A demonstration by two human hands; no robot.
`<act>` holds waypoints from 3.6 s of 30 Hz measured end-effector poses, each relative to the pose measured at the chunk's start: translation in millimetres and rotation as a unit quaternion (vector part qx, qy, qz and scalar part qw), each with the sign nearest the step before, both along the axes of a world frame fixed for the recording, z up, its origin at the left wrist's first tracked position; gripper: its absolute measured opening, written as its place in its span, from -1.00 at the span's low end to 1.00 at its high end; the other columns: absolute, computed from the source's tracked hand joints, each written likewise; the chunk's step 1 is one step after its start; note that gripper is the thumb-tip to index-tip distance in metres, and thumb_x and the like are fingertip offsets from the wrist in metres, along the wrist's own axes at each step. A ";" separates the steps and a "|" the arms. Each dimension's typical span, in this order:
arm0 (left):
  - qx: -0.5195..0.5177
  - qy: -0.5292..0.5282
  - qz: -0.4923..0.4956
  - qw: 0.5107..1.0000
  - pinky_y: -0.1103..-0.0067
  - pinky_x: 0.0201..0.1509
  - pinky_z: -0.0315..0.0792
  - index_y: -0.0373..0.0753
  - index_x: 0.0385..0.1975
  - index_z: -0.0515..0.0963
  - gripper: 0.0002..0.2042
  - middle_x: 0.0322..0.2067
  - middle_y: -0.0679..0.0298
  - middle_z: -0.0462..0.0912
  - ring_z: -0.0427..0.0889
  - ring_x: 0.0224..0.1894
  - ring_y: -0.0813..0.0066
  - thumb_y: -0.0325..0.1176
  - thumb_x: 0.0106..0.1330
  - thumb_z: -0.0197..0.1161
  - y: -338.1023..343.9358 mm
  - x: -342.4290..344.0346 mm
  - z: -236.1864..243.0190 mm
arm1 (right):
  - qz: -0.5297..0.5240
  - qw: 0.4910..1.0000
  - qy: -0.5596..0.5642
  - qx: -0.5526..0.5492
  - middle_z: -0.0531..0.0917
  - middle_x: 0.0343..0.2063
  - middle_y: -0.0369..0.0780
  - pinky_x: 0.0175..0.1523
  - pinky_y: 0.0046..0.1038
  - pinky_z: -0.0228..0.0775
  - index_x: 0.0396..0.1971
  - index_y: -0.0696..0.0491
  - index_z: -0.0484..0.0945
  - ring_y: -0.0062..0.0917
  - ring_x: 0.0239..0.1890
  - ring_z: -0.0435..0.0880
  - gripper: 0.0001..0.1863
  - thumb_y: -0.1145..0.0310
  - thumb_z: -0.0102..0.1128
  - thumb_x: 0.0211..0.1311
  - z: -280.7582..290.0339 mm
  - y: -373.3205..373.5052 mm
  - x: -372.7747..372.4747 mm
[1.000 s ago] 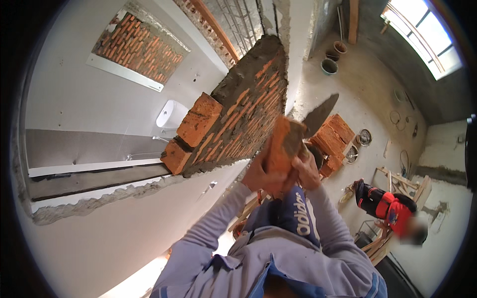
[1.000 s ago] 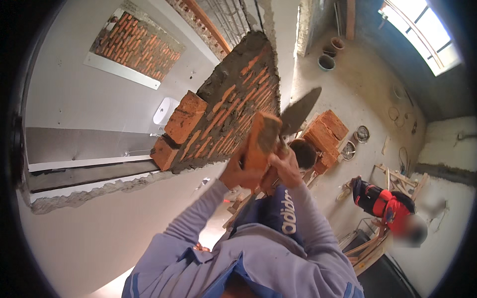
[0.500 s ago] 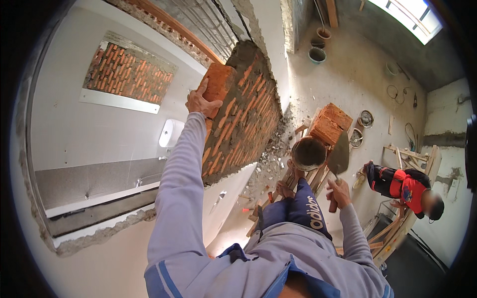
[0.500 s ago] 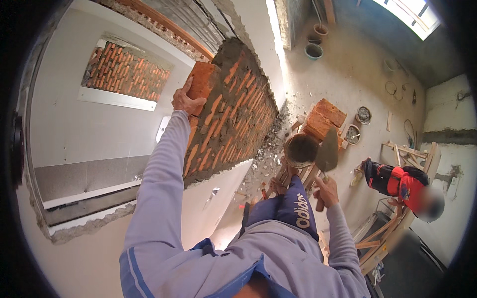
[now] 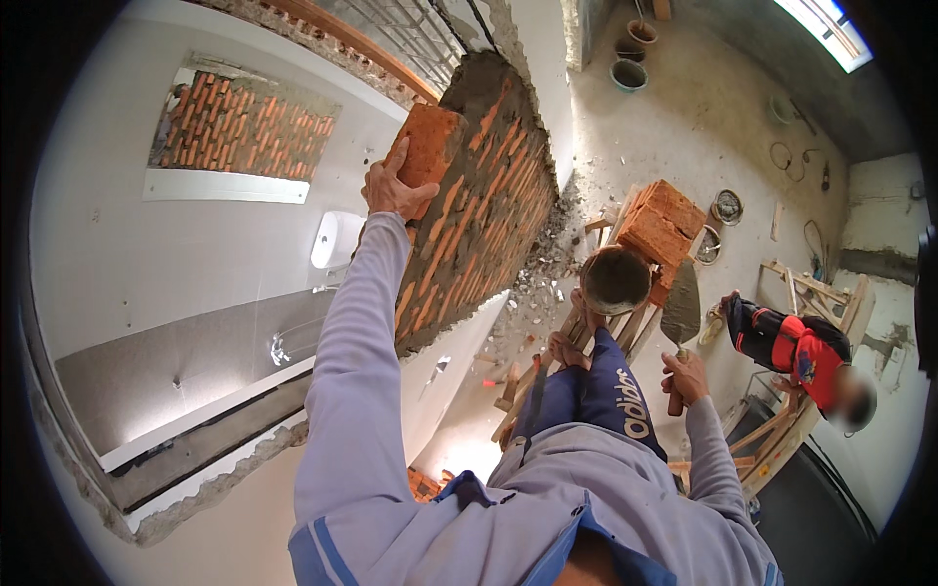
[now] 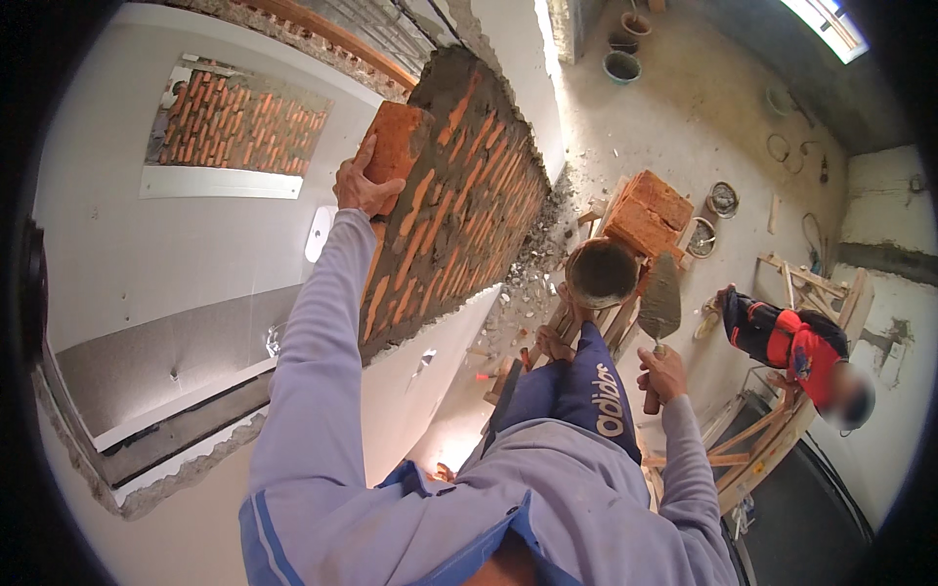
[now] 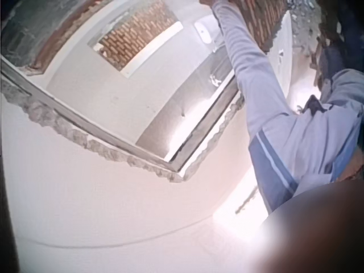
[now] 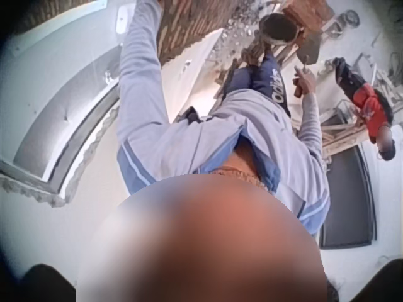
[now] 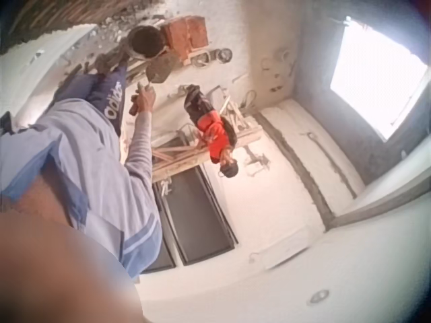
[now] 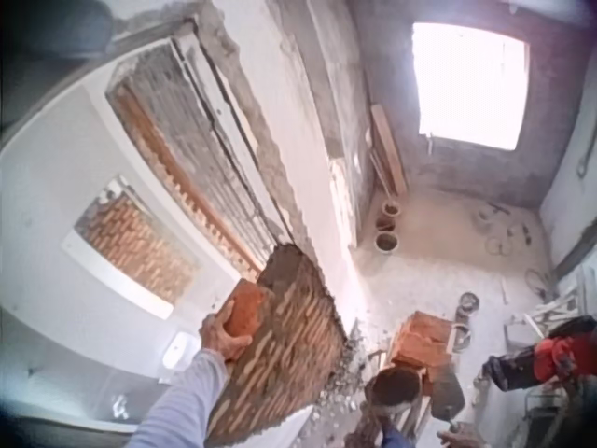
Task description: The person scoops mortar from a bucket with a trowel and applies it to a partially built brick wall. They place bricks onto the mortar, tap them into position, and scrape away excess mortar. Another person is visible in the background handling bricks.
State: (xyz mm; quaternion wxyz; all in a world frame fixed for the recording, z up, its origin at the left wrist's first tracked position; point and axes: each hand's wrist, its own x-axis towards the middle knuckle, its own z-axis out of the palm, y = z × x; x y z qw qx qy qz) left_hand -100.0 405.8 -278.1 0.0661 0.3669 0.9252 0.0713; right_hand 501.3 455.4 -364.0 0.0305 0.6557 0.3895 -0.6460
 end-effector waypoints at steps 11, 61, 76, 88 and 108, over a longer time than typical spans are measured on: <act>-0.057 -0.028 0.008 0.998 0.17 0.38 0.05 0.44 0.39 0.07 0.07 0.16 0.03 0.30 0.23 0.29 0.07 0.11 -0.29 0.50 8.3 3.8 2.5 | 0.261 0.930 0.039 0.256 0.49 -0.54 -0.14 -0.37 -0.31 0.43 -0.26 0.19 0.39 -0.32 -0.50 0.56 -0.65 0.30 0.26 0.05 40.0 13.1 -95.7; 0.098 -0.006 0.017 0.995 0.20 0.37 0.12 -0.08 0.33 0.23 0.02 0.05 0.10 0.47 0.41 0.17 0.10 0.10 -0.25 0.53 -65.1 10.9 -9.8 | 0.545 0.547 0.153 0.617 0.56 -0.35 0.06 -0.33 -0.02 0.49 -0.04 0.11 0.23 0.04 -0.36 0.62 -0.67 0.41 0.01 0.23 149.5 81.7 -430.9; 0.073 -0.032 0.021 0.997 0.20 0.45 -0.02 -0.04 0.36 0.17 0.11 0.18 0.10 0.39 0.32 0.28 0.08 0.20 -0.31 0.52 -64.8 10.0 -4.4 | 0.624 0.556 0.081 0.543 0.57 -0.31 0.10 -0.25 0.02 0.47 -0.10 0.11 0.24 0.09 -0.33 0.61 -0.71 0.47 0.00 0.17 152.2 89.7 -435.6; 0.083 -0.020 0.081 0.993 0.10 0.46 -0.09 -0.10 0.38 0.12 0.25 0.25 0.20 0.36 0.26 0.34 0.27 0.35 -0.43 0.52 -81.8 24.2 -14.1 | 0.499 0.542 0.253 0.627 0.58 -0.25 0.05 -0.29 -0.08 0.53 0.03 0.19 0.25 0.01 -0.32 0.63 -0.62 0.43 0.05 0.26 176.4 49.1 -422.5; 0.284 -0.030 0.045 0.957 0.24 0.45 0.01 -0.15 0.28 0.30 -0.24 0.23 0.17 0.41 0.29 0.32 0.22 0.20 0.14 0.24 -94.5 14.2 -19.6 | 0.615 0.435 -0.018 0.657 0.61 -0.22 -0.20 -0.30 -0.08 0.45 -0.03 -0.13 0.40 -0.08 -0.26 0.62 -0.74 0.43 -0.04 0.30 214.1 139.8 -377.6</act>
